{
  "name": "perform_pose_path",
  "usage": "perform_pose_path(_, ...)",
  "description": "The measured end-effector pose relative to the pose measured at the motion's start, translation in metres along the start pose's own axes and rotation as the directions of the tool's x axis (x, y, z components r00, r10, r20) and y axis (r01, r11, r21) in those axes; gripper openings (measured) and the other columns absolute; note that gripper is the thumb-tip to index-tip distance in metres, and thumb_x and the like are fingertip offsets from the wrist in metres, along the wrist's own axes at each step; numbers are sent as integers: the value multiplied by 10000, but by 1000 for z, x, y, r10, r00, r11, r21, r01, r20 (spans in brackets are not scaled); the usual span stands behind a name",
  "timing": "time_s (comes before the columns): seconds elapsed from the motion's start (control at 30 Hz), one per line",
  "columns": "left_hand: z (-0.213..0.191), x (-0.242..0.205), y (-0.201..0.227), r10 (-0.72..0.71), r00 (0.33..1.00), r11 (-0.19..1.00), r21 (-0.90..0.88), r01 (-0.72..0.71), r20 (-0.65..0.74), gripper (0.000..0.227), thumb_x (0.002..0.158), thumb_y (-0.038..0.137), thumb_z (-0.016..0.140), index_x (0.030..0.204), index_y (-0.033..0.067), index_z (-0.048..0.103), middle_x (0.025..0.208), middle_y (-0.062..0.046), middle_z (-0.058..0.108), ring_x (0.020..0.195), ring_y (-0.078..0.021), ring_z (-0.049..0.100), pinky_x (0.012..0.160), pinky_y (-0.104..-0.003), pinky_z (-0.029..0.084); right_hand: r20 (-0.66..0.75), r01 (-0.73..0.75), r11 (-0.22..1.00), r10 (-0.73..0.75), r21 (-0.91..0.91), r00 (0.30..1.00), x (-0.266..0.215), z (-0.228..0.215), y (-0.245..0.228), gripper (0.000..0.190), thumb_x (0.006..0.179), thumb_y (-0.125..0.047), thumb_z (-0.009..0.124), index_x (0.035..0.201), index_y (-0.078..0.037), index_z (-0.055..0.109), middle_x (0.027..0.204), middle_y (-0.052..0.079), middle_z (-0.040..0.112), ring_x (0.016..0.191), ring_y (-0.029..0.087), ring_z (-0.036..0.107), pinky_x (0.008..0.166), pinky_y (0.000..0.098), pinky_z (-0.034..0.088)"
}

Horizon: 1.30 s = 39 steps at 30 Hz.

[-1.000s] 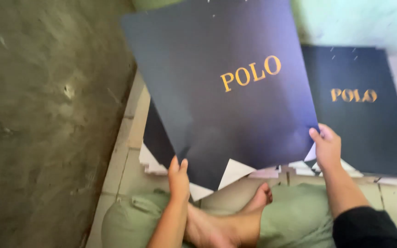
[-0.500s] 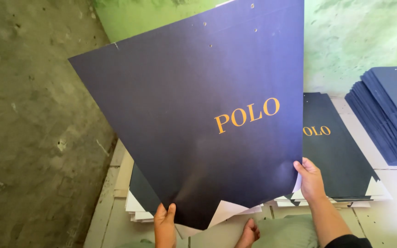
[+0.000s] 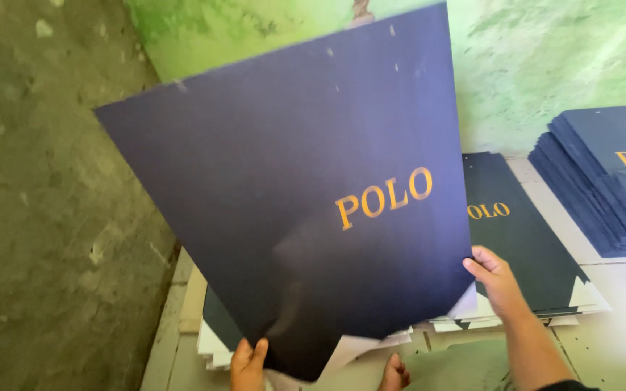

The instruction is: Sorting and stacking unassembled paper bags on the floor

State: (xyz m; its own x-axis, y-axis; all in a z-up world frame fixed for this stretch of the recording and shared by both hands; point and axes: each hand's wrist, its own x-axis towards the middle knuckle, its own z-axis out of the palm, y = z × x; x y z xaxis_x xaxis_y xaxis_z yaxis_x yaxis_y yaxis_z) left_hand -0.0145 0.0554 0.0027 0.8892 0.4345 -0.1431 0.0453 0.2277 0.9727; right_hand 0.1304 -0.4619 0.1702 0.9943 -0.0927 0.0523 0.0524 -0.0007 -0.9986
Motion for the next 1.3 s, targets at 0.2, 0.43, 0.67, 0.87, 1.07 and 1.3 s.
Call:
perform_pose_path(0.2, -41, 38, -37, 270, 911, 957, -191, -219, 310, 382, 898, -66, 613, 1271, -126, 673, 1207, -269, 776, 1075, -308, 738, 992, -383, 513, 54, -9, 999, 12, -45, 998, -7, 48, -163, 679, 812, 40, 610, 1483, 23, 506, 1387, 154, 646, 1188, 244, 608, 1054, 370, 440)
perform_pose_path(0.43, -68, 69, -90, 237, 915, 951, 115, -287, 327, 422, 866, 55, 727, 1284, 7, 716, 1151, -157, 832, 981, -202, 782, 861, -277, 565, -118, 440, 884, -459, -156, 880, 12, 69, -283, 590, 827, 15, 679, 1396, -16, 523, 1258, 104, 644, 1056, 169, 614, 970, 280, 493)
perform_pose_path(0.67, -65, 66, -85, 231, 922, 962, 72, -265, 312, 438, 899, 52, 674, 1335, 18, 688, 1237, -171, 802, 1108, -241, 757, 969, -332, 546, -157, 448, 858, -493, -253, 856, 3, 88, -307, 171, 915, -6, 770, 1069, -10, 694, 968, 45, 721, 769, 70, 627, 706, 186, 527)
perform_pose_path(0.87, -55, 56, -61, 146, 905, 966, -253, -44, 400, 469, 922, -76, 584, 1389, -116, 580, 1308, -292, 718, 1143, -324, 706, 1030, -406, 496, -224, 428, 862, -489, -270, 843, 12, 83, -287, 332, 1111, -330, 663, 923, -57, 667, 776, -75, 510, 681, 20, 379, 605, 185, 337)
perform_pose_path(1.07, -42, 47, -60, 107, 935, 964, -264, -15, 338, 406, 911, -64, 601, 1308, -144, 634, 1208, -303, 763, 1070, -347, 733, 1005, -448, 512, -93, 334, 808, -428, -486, 899, -15, 107, -303, 353, 807, -67, 831, 1110, 29, 676, 970, 110, 734, 780, 161, 662, 726, 267, 534)
perform_pose_path(1.3, -38, 35, -30, 38, 951, 995, -95, -9, 307, 335, 919, -44, 636, 1241, -102, 710, 1130, -220, 809, 1009, -256, 735, 950, -357, 517, -164, 297, 807, -430, -511, 887, -13, 97, -299, 255, 856, -36, 772, 1071, 65, 681, 937, 129, 729, 714, 177, 663, 649, 270, 536)
